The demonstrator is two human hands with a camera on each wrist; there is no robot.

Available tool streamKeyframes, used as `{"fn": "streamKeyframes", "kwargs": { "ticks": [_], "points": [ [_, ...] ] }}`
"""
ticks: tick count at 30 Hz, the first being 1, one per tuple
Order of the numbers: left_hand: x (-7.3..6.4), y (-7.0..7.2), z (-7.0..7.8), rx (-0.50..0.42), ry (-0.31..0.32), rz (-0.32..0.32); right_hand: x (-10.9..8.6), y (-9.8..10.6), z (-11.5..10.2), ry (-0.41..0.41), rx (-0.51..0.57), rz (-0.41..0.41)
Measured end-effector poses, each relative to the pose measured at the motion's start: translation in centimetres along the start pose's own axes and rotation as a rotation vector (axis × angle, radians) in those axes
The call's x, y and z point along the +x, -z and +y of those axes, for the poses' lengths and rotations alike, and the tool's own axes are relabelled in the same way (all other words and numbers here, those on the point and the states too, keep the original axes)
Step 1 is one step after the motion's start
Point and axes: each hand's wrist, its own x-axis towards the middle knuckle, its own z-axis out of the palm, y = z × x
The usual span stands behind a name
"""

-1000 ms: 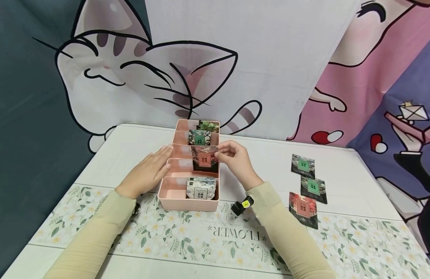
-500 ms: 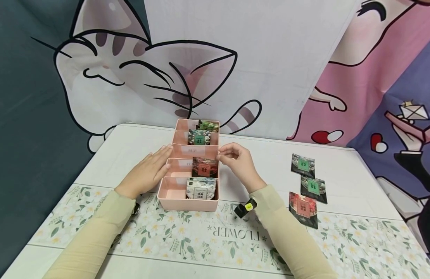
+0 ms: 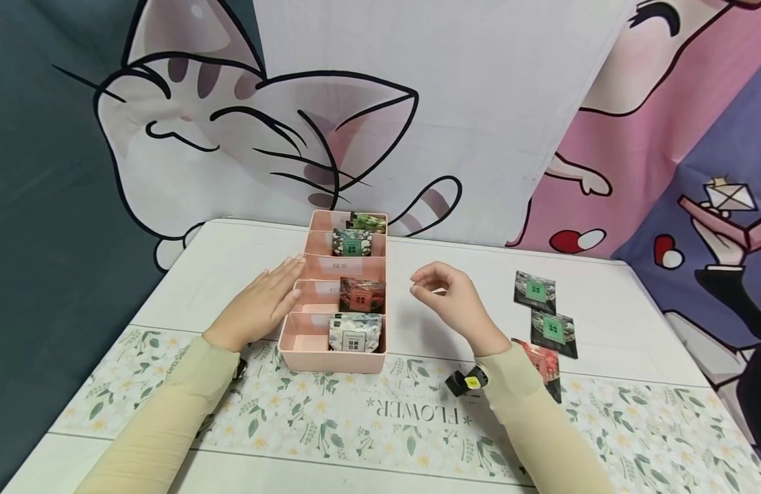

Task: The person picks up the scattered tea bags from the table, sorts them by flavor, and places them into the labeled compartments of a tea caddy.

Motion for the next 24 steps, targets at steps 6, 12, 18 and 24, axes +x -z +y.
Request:
{"fn": "streamKeyframes", "kwargs": {
  "ticks": [6, 12, 18, 24],
  "points": [
    [0.0, 0.0, -0.1, 0.003, -0.002, 0.000, -1.6, 2.2, 0.5, -0.008, -0.127, -0.053],
    [0.0, 0.1, -0.1, -0.001, -0.001, -0.008, -3.4, 4.7, 1.4, -0.080, -0.246, -0.061],
    [0.0, 0.2, -0.1, -0.002, -0.002, -0.004, -4.9, 7.4, 1.9, -0.124, -0.364, -0.066],
    [0.0, 0.1, -0.1, 0.001, -0.001, -0.003, -6.3, 9.8, 2.1, -0.203, -0.456, -0.083]
  ]
}}
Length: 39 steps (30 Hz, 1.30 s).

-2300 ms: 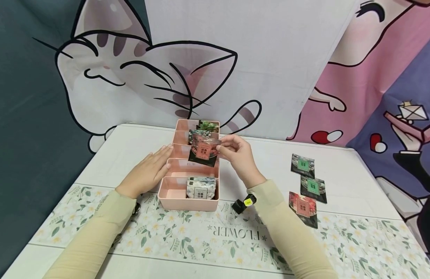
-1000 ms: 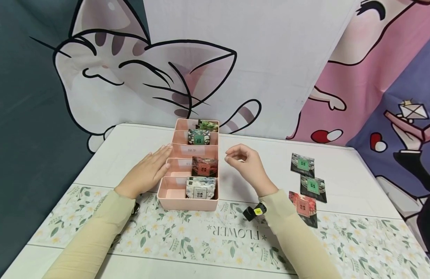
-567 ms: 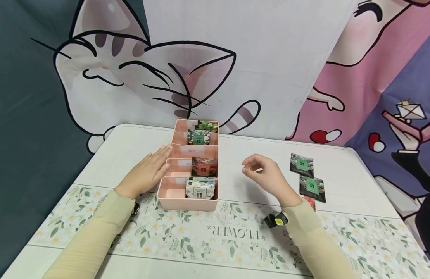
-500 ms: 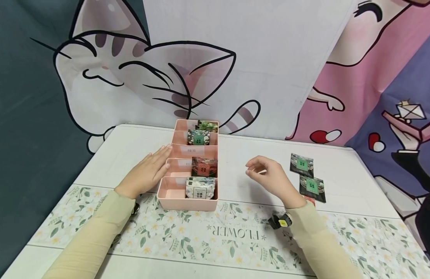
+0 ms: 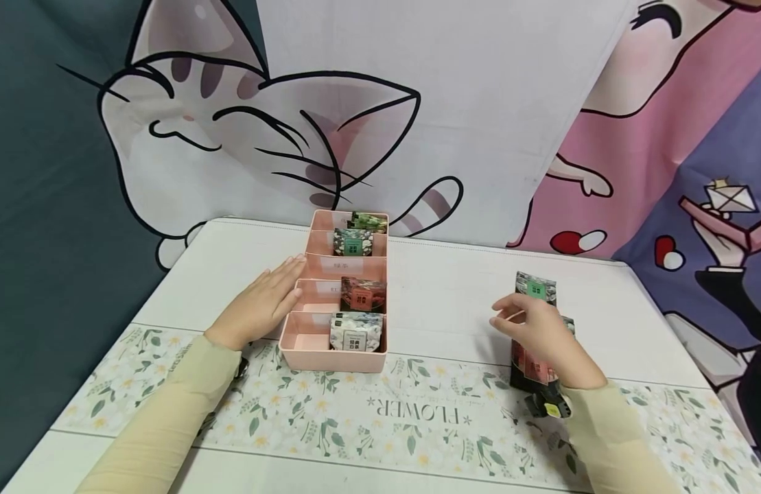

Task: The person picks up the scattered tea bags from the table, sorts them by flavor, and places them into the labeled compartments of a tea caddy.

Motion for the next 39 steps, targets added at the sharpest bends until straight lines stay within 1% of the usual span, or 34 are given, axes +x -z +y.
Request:
{"fn": "streamKeyframes", "kwargs": {
  "ticks": [3, 8, 12, 15, 21, 25, 31, 39],
  "points": [
    [0.0, -0.1, 0.0, 0.002, 0.000, -0.001, -0.6, 0.8, 0.8, -0.059, -0.022, -0.025],
    [0.0, -0.1, 0.0, -0.001, 0.005, -0.003, -1.4, 2.0, 2.0, -0.167, -0.044, -0.099],
    [0.0, -0.2, 0.0, 0.001, 0.003, -0.003, -1.7, 2.8, 3.0, -0.229, -0.100, -0.127],
    [0.1, -0.2, 0.0, 0.000, 0.002, -0.002, -2.0, 3.3, 3.7, -0.266, -0.120, -0.141],
    [0.0, -0.2, 0.0, -0.002, 0.003, -0.002, -2.4, 3.7, 5.0, -0.336, -0.161, -0.164],
    [0.0, -0.2, 0.0, 0.000, 0.005, -0.001, -2.6, 3.6, 5.6, -0.386, -0.171, -0.201],
    [0.0, -0.2, 0.0, -0.001, 0.007, -0.003, -3.1, 2.9, 6.3, -0.416, -0.146, -0.230],
    [0.1, -0.1, 0.0, -0.003, 0.008, -0.001, -3.2, 2.5, 7.3, -0.408, -0.145, -0.234]
  ]
}}
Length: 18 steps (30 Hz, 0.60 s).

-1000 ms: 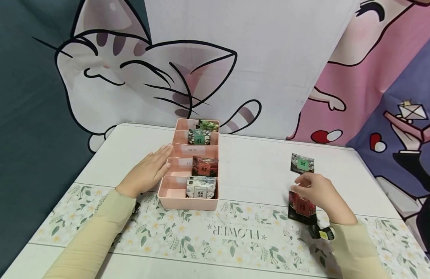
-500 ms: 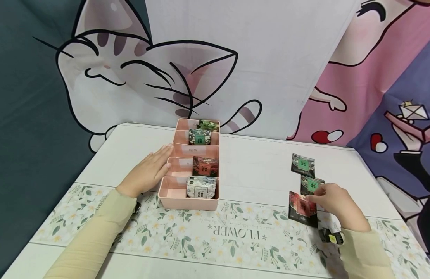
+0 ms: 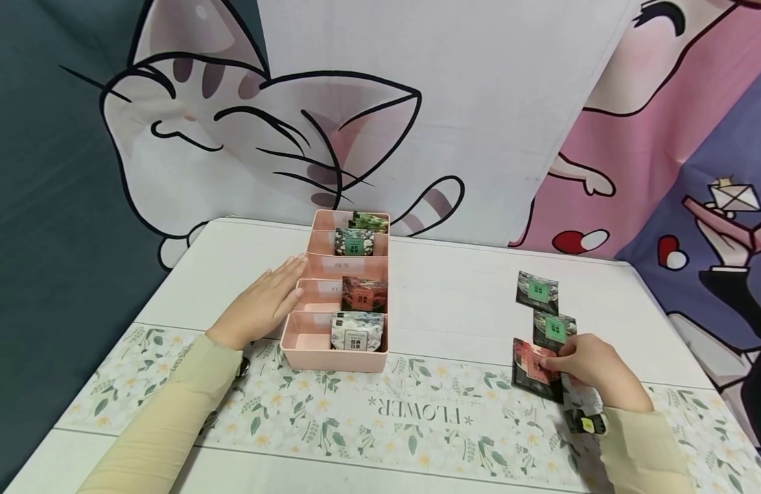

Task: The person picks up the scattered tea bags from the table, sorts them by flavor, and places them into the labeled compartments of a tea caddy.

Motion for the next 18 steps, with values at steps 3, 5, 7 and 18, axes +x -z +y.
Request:
{"fn": "streamKeyframes", "kwargs": {
  "ticks": [3, 5, 7, 18],
  "points": [
    [0.0, 0.0, 0.0, -0.003, -0.004, 0.000, 0.2, -0.2, 0.2, -0.008, -0.005, 0.005],
    [0.0, 0.0, 0.0, -0.006, -0.005, 0.002, 0.3, -0.3, 0.3, -0.012, -0.001, 0.005],
    [-0.1, 0.0, 0.0, -0.007, -0.003, 0.002, 0.4, -0.5, 0.3, -0.010, 0.004, 0.001],
    [-0.1, 0.2, 0.2, -0.012, 0.002, -0.007, 0.6, -1.4, 0.0, 0.019, -0.006, -0.004]
  ]
}}
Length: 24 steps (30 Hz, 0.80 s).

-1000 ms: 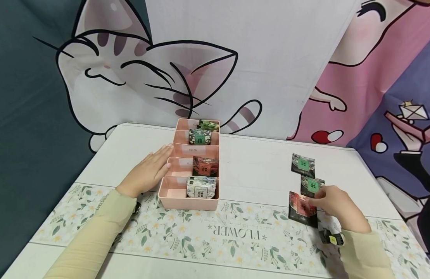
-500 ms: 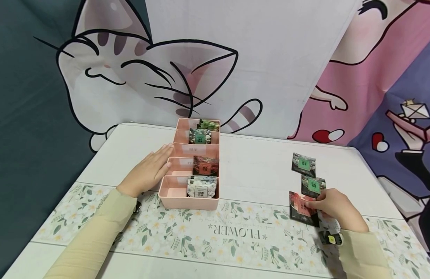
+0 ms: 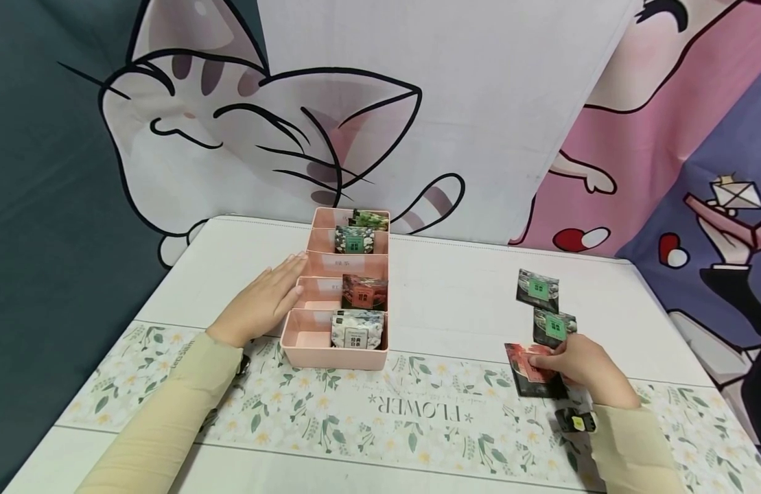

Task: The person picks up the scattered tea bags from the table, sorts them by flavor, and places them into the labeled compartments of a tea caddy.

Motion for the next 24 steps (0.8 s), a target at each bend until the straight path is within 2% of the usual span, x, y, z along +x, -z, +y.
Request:
{"fn": "streamKeyframes", "kwargs": {
  "ticks": [17, 24],
  "points": [
    [0.0, -0.1, -0.1, 0.007, -0.005, 0.014, 0.3, -0.1, -0.7, 0.073, 0.096, -0.007],
    [0.1, -0.2, -0.1, 0.010, -0.017, 0.026, 0.3, -0.4, -1.3, 0.108, 0.195, -0.019]
  ]
}}
